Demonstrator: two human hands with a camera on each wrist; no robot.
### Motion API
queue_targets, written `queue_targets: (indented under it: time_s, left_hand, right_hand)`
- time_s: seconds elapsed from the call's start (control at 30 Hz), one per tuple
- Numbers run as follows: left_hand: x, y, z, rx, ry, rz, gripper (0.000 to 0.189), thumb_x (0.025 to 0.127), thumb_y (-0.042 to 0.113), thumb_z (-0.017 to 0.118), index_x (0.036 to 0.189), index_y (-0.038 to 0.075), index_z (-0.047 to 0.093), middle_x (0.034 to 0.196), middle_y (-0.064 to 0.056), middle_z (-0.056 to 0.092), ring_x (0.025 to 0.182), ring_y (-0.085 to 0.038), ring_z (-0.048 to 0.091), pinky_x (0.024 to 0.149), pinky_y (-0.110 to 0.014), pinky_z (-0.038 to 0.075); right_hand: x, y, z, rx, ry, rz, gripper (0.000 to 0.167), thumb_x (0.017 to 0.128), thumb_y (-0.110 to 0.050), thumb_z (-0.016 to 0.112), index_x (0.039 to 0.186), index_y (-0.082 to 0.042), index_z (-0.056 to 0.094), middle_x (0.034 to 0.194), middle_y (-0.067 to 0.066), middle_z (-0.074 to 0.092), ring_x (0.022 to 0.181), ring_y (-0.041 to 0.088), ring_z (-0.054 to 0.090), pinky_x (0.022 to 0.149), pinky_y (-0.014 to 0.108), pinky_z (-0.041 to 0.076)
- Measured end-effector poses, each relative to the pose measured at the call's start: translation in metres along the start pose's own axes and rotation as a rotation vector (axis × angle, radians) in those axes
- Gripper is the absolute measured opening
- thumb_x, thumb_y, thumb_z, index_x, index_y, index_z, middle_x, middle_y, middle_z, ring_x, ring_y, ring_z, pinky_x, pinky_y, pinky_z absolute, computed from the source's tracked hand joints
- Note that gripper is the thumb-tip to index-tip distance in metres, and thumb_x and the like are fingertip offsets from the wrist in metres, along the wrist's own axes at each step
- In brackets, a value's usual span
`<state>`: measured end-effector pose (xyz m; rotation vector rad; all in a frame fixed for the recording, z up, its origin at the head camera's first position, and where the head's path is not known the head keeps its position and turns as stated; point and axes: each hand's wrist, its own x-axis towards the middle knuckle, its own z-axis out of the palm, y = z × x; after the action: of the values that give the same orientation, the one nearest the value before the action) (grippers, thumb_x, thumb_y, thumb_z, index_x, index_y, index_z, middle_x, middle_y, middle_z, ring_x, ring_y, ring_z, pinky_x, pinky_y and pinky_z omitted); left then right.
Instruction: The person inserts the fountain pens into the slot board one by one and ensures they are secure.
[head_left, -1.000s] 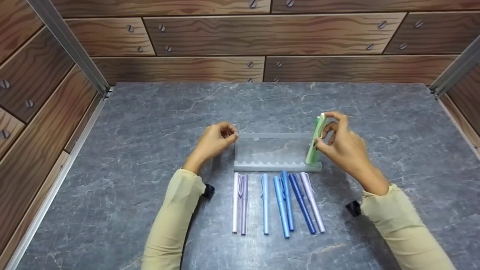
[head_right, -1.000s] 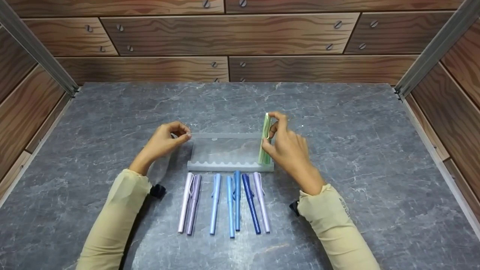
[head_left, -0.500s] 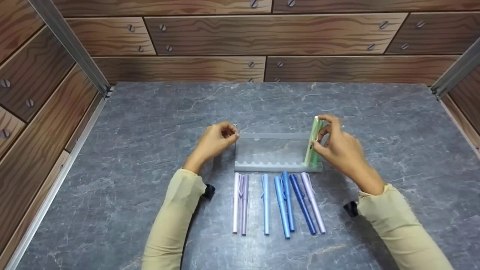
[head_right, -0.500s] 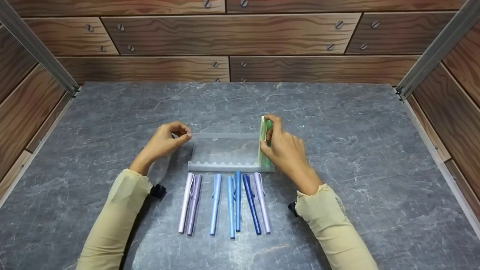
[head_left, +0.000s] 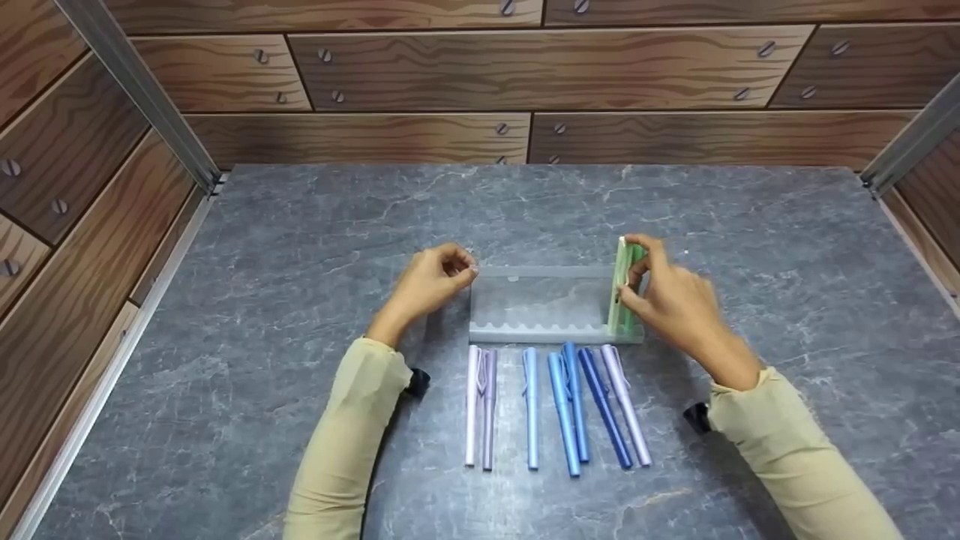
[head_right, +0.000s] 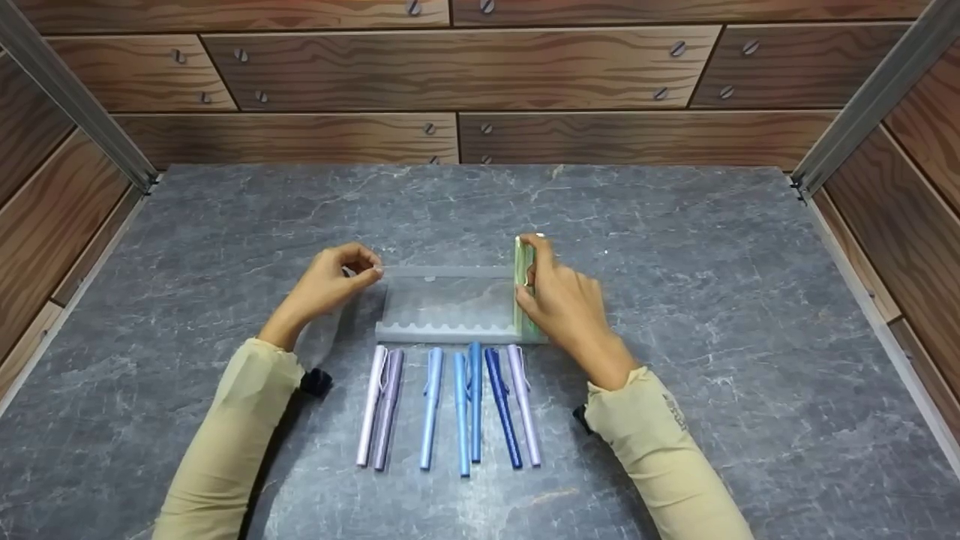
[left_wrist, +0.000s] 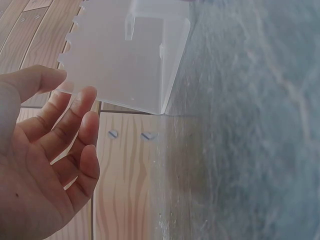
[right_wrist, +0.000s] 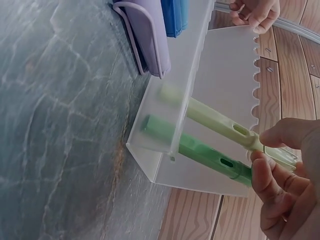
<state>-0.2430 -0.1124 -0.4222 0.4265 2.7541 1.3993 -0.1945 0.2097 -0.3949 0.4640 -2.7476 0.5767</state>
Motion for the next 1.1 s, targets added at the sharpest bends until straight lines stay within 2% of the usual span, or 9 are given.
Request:
queue_targets:
  time_s: [0.37,0.67,0.87,1.1]
  left_hand:
    - [0.0,0.0,0.0,0.019,-0.003,0.004,0.013,0.087,0.019,0.065,0.094,0.009,0.069,0.087,-0.004,0.069,0.077,-0.013,0.058,0.071,-0.023,0.045]
    - [-0.001,0.0,0.0,0.02,0.007,0.017,0.014,0.086,0.018,0.065,0.094,0.007,0.069,0.086,-0.006,0.069,0.076,-0.013,0.058,0.07,-0.023,0.045]
    - [-0.001,0.0,0.0,0.015,-0.001,0.014,0.014,0.087,0.017,0.065,0.095,0.006,0.069,0.087,-0.007,0.069,0.076,-0.013,0.058,0.07,-0.023,0.045]
    - [0.0,0.0,0.0,0.005,-0.001,0.019,0.013,0.086,0.016,0.066,0.095,0.006,0.068,0.088,-0.007,0.069,0.077,-0.013,0.058,0.071,-0.023,0.046]
  right_hand:
    - [0.0,0.001,0.003,-0.04,0.005,-0.014,0.059,0.084,-0.014,0.067,0.136,-0.01,0.04,0.082,0.001,0.066,0.048,0.012,0.038,0.043,0.028,0.029]
    - [-0.004,0.0,0.0,-0.012,0.022,-0.024,0.061,0.084,-0.017,0.071,0.137,-0.009,0.041,0.082,0.001,0.065,0.049,0.009,0.035,0.045,0.027,0.029]
    - [-0.012,-0.001,-0.005,0.03,-0.078,-0.042,0.06,0.085,-0.018,0.072,0.136,-0.008,0.042,0.085,0.0,0.064,0.05,0.006,0.036,0.044,0.024,0.029]
    - [-0.021,0.002,-0.006,0.092,-0.224,-0.054,0.059,0.085,-0.02,0.072,0.135,-0.008,0.043,0.091,0.002,0.063,0.056,0.004,0.045,0.047,0.022,0.037]
